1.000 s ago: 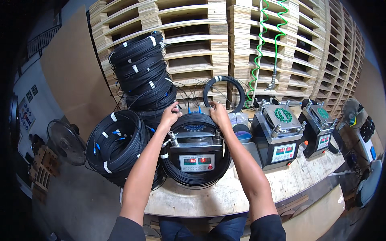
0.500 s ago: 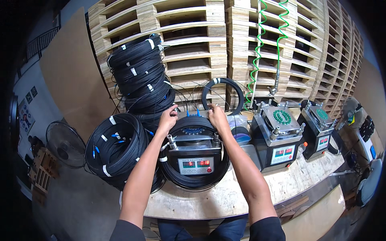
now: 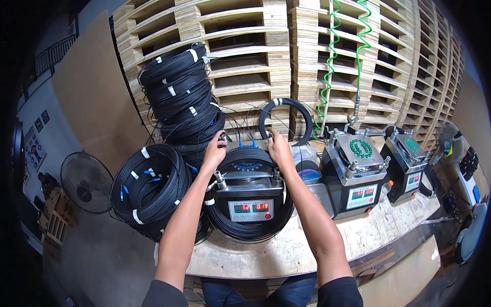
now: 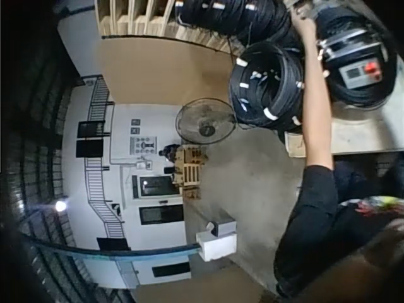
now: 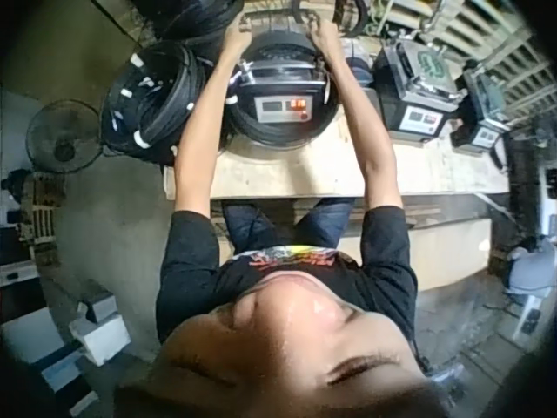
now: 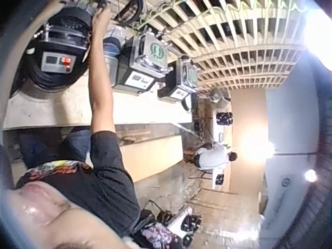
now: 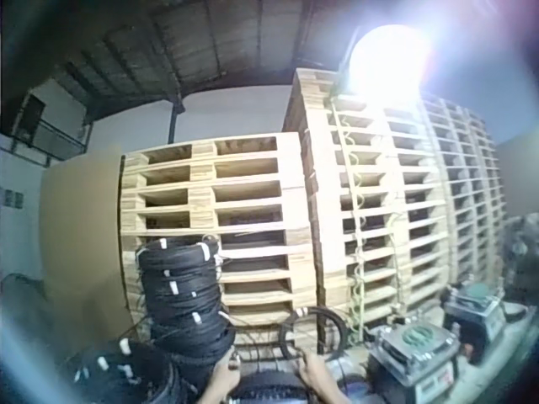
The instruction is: The person operates a testing machine to process coiled black cables. They place a cable coil onto the machine, secure it, and use a handheld device to interact with the machine's interface. The person then removes the processed coil and repeats the process with a new coil from a stack.
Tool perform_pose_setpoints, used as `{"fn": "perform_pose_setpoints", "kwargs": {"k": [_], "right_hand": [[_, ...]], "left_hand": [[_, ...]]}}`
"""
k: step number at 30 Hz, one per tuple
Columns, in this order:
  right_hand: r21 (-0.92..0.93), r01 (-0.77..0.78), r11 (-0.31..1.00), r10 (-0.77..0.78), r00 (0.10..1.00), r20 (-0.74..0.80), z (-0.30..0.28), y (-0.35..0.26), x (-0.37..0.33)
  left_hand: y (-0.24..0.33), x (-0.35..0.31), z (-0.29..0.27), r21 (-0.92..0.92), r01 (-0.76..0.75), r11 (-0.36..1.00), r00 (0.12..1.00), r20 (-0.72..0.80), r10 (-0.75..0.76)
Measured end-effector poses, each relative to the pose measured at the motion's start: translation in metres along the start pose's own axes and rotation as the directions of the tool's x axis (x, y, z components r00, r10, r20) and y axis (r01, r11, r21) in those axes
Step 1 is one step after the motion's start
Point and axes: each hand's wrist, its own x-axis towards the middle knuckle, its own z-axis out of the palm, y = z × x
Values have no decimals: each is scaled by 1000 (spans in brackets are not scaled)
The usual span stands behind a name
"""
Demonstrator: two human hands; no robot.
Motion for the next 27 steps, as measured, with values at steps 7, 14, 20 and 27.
{"fn": "perform_pose_setpoints", "kwargs": {"k": [7,14,20,27], "right_hand": [[50,-63,997,59,996,67,-6,-9,0],[-59,-48,997,50,998,31,-5,-10,2],[102,-107,989,97,990,99,-5,-6,5],[117,-91,989,85,995,58,-3,-6,1]], "left_hand": [[8,-6,-3,36,1,999,1000,-21,0],[6,1,-4,104,2,995,999,-32,2],[2,-1,-1,117,28,993,999,-28,-25],[-2,0,-2,-5,-5,1000,1000,11,5]]}}
